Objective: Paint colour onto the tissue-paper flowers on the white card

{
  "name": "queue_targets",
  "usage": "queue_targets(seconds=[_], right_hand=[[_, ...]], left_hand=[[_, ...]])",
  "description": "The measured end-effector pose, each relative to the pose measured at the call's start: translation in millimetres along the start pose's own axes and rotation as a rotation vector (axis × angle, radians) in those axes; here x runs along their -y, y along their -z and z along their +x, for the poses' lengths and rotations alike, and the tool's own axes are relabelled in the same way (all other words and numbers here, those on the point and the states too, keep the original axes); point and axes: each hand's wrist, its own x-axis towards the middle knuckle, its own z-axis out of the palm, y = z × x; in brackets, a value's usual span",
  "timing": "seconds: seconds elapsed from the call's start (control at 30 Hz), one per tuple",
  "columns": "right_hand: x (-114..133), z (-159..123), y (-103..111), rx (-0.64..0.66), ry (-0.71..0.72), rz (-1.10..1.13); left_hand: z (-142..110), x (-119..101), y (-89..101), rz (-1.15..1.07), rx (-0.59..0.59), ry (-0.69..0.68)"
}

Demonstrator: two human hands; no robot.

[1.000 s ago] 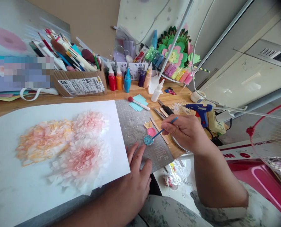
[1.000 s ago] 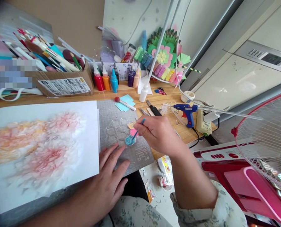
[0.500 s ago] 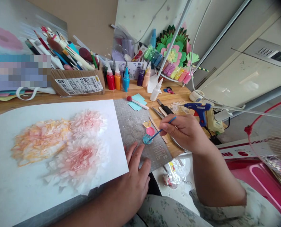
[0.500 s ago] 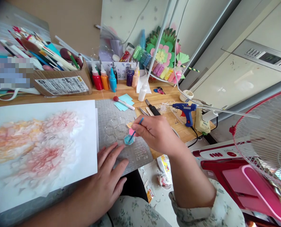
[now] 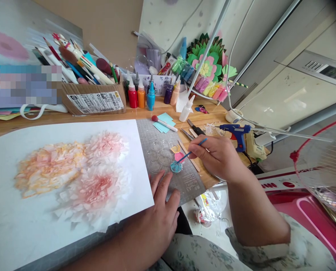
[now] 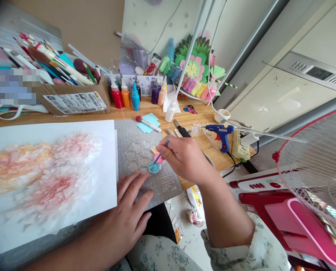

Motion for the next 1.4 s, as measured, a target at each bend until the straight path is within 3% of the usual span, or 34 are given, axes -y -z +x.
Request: queue_targets(seconds=[0.6,1.4], right_hand=[[-3.3,-3.1,2.1,-0.050,0.023,-0.061],[-1.1,-0.6,0.4,-0.016,0.040,-0.049]], left_hand=[[-1.6,0.1,-2.8,-0.008,-0.009,0.027],[-1.5,-0.5,-4.7,-0.016,-0.049,0.004]])
